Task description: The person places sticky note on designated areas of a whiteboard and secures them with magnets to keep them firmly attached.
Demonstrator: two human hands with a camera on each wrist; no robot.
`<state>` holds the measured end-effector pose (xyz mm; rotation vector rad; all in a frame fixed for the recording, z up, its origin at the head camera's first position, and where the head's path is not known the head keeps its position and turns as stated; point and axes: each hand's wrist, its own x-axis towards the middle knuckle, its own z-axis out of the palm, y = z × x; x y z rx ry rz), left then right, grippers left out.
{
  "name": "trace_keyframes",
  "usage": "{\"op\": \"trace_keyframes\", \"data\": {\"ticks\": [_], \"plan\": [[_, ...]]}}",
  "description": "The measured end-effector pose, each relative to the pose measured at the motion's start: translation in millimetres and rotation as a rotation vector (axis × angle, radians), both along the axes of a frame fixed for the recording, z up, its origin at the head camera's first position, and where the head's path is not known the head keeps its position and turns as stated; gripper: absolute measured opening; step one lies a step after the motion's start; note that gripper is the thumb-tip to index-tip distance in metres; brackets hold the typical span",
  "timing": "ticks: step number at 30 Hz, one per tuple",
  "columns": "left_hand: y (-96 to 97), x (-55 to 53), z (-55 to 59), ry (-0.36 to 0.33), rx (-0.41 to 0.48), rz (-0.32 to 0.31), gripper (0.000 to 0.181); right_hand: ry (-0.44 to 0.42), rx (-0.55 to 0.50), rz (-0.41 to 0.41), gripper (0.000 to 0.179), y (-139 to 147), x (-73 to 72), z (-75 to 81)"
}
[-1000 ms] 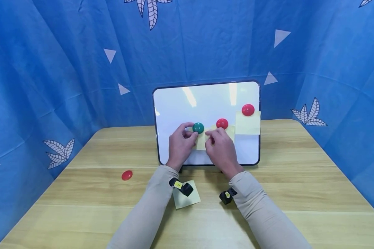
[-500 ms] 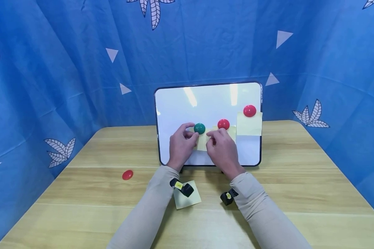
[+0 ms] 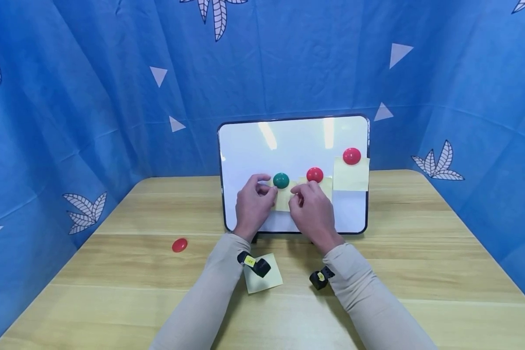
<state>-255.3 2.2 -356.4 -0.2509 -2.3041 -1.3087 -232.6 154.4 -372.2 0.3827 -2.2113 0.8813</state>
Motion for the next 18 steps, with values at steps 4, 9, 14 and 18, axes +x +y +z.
{"op": "trace_keyframes", "data": {"ticks": [4,9,14,18], "plan": [[-2.1,0.3,0.2,-0.007,-0.015,0.001,0.026,-0.009,0.002,0.014,0.014,-2,1.3,-0.6],[-2.7,3.6,-0.9,-0.029,-0.044,-0.007,0.024,-0.019,0.015,0.029,0.013,-5,1.8,-1.7],[-3.6,8.1,-3.6,-0.025,-0.100,-0.015,0.019,-0.030,0.026,0.035,0.012,-6,2.7,-1.2],[-10.2,10.6,-5.9,-0.029,-0.135,-0.013,0.013,-0.043,0.042,0.049,0.012,-9,3.9,-1.7]]}}
